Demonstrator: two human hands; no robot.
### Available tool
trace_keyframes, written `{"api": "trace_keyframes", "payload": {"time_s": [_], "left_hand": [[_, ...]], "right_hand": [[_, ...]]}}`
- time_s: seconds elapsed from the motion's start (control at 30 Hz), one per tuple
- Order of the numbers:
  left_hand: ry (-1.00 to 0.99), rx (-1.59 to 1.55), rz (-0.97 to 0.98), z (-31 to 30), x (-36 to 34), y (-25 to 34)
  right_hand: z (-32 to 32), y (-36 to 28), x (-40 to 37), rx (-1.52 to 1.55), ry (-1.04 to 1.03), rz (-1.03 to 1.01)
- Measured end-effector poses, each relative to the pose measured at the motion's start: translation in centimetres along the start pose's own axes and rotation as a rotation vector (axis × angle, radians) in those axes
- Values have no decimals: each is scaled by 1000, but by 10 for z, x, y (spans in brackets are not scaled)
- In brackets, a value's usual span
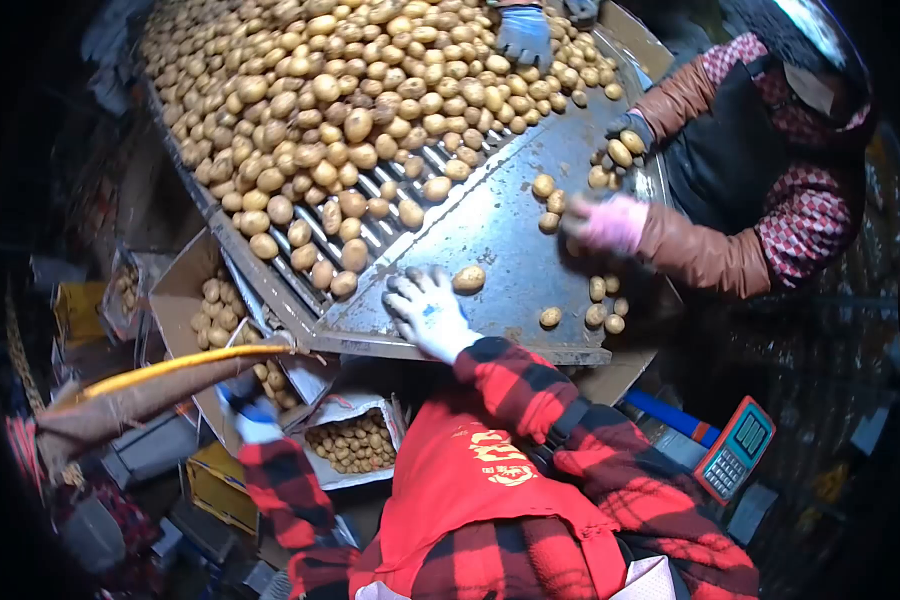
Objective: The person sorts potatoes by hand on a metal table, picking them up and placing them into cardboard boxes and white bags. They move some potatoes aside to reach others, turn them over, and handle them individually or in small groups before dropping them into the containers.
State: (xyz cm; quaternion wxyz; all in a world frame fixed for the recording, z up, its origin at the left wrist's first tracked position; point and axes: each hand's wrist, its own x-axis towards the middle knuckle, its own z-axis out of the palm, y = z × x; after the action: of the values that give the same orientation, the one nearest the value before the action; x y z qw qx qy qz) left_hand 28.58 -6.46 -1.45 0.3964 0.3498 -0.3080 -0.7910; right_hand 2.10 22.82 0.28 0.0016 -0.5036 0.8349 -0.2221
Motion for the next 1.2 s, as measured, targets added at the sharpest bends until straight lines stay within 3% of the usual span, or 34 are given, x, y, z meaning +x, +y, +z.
{"api": "trace_keyframes", "payload": {"time_s": [0.07, 0.13, 0.17, 0.2, 0.27, 0.3, 0.33, 0.37, 0.43, 0.5, 0.53, 0.57, 0.6, 0.63, 0.7, 0.83, 0.97, 1.13, 1.2], "left_hand": [[199, 288, 11, 21, -45, -24], [181, 405, -60, 11, -78, -41], [102, 456, -11, 16, -95, -49], [224, 497, -85, 58, -120, -50], [1, 638, -49, 66, -137, -72], [-52, 689, -82, 96, -143, -79], [-73, 703, -264, 120, -145, -85], [-251, 684, -134, 134, -143, -107], [-423, 733, -227, 185, -134, -126], [-757, 1040, 29, 221, -113, -139], [-804, 1096, 99, 243, -106, -137], [-849, 1151, 167, 263, -99, -135], [-886, 1226, 259, 267, -82, -141], [-864, 1209, 320, 280, -67, -144], [-825, 1191, 297, 298, -25, -159], [-880, 1377, 557, 397, 48, -167], [-835, 1502, 1046, 479, 137, -201], [-691, 1931, 1006, 531, 168, -243], [-652, 1977, 1015, 545, 171, -251]], "right_hand": [[-3, 39, -26, 0, 30, 22], [-17, 79, -65, -84, 16, 58], [-28, 99, -87, -116, 53, 134], [-31, 117, -107, -266, 6, 281], [-59, 127, -120, -420, 29, 527], [-62, 129, -113, -459, 55, 520], [-62, 132, -98, -379, 39, 473], [-61, 136, -75, -299, 24, 423], [-56, 144, -32, -260, 42, 243], [-35, 190, -28, -342, 79, 205], [-26, 221, -33, -365, 52, 293], [-46, 233, -33, -218, 88, 206], [-50, 239, -37, -300, 60, 222], [-53, 240, -40, -384, 32, 238], [-73, 225, -18, -443, 98, 456], [-89, 239, 56, -260, 219, 356], [-100, 266, 142, -183, 131, 345], [-104, 305, 209, -166, -38, 385], [-104, 324, 215, -54, 52, 397]]}}
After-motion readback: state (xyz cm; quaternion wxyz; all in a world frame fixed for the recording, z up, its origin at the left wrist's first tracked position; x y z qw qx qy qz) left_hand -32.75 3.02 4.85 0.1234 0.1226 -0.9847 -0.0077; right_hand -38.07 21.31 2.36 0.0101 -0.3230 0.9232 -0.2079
